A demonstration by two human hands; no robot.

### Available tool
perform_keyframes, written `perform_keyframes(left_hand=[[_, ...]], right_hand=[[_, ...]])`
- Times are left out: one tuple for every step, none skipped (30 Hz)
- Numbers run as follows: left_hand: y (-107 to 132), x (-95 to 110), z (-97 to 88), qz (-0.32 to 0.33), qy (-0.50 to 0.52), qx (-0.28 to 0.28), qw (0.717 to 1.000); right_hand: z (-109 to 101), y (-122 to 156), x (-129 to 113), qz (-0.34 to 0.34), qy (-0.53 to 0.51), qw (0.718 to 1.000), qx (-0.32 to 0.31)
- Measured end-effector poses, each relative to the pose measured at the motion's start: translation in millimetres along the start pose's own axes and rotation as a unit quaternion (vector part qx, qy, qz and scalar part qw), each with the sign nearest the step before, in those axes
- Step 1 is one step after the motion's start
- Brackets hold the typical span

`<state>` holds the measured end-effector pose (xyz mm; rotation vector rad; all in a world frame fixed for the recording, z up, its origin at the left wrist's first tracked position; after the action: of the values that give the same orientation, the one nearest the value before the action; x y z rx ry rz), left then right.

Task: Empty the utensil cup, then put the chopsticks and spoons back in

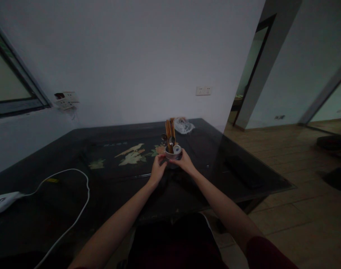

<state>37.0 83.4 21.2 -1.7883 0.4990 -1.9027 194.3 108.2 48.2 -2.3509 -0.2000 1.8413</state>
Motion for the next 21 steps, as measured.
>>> perform_keyframes(left_hand=[[0,0,0.8,-0.004,0.005,0.000,1.000],[0,-1,1.7,-0.008,0.008,-0.001,1.000],[0,-2,2.7,-0.012,0.011,-0.002,1.000],[-1,-2,3.8,-0.015,0.011,-0.003,1.000],[-1,-2,4.7,-0.017,0.010,-0.004,1.000],[-1,-2,5.5,-0.018,0.008,-0.005,1.000],[-2,-2,6.1,-0.019,0.005,-0.007,1.000],[-2,-2,6.2,-0.020,0.002,-0.007,1.000],[-3,-3,5.8,-0.021,-0.002,-0.008,1.000],[-3,-3,5.0,-0.022,-0.006,-0.007,1.000],[-3,-3,3.9,-0.023,-0.012,-0.008,1.000],[-4,-4,2.4,-0.023,-0.018,-0.007,1.000],[-4,-4,0.8,-0.023,-0.025,-0.007,0.999],[-5,-5,-0.6,-0.024,-0.031,-0.007,0.999],[-5,-6,-1.9,-0.026,-0.036,-0.008,0.999],[-6,-7,-3.0,-0.027,-0.041,-0.009,0.999],[-6,-8,-3.8,-0.026,-0.044,-0.010,0.999],[-6,-9,-4.4,-0.024,-0.048,-0.012,0.998],[-6,-10,-4.7,-0.021,-0.051,-0.014,0.998],[-6,-11,-4.8,-0.017,-0.055,-0.016,0.998],[-6,-11,-4.7,-0.013,-0.059,-0.019,0.998]], right_hand=[[-1,0,0,0.002,-0.003,1.000,0.000],[-1,-1,1,0.004,-0.005,1.000,0.002],[-2,-2,2,0.007,-0.004,1.000,0.003],[-3,-3,3,0.010,-0.001,1.000,0.004],[-4,-5,5,0.013,0.004,1.000,0.007],[-5,-7,8,0.018,0.010,1.000,0.009],[-7,-9,10,0.024,0.015,1.000,0.013],[-10,-11,13,0.029,0.019,0.999,0.018],[-13,-14,15,0.032,0.021,0.999,0.023],[-17,-16,17,0.035,0.022,0.999,0.028],[-21,-18,19,0.037,0.022,0.999,0.032],[-26,-19,20,0.040,0.022,0.998,0.036],[-31,-21,22,0.044,0.023,0.998,0.042],[-37,-23,24,0.050,0.026,0.997,0.048],[-44,-25,26,0.058,0.029,0.996,0.055],[-50,-26,28,0.066,0.031,0.995,0.061],[-57,-28,30,0.073,0.030,0.995,0.068],[-64,-29,32,0.078,0.027,0.994,0.073],[-71,-31,34,0.082,0.022,0.993,0.080],[-79,-32,36,0.086,0.018,0.992,0.088],[-86,-33,38,0.089,0.016,0.991,0.097]])
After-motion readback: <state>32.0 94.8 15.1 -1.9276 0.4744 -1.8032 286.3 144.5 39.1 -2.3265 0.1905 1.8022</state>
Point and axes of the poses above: each hand's wrist, its own y-axis away from the middle knuckle, its own z-axis out of the palm, x = y × z, the point moved 9 cm from there along -y, towards the middle knuckle, and after that the axes turned 13 degrees about z, right-handed, at the moved point
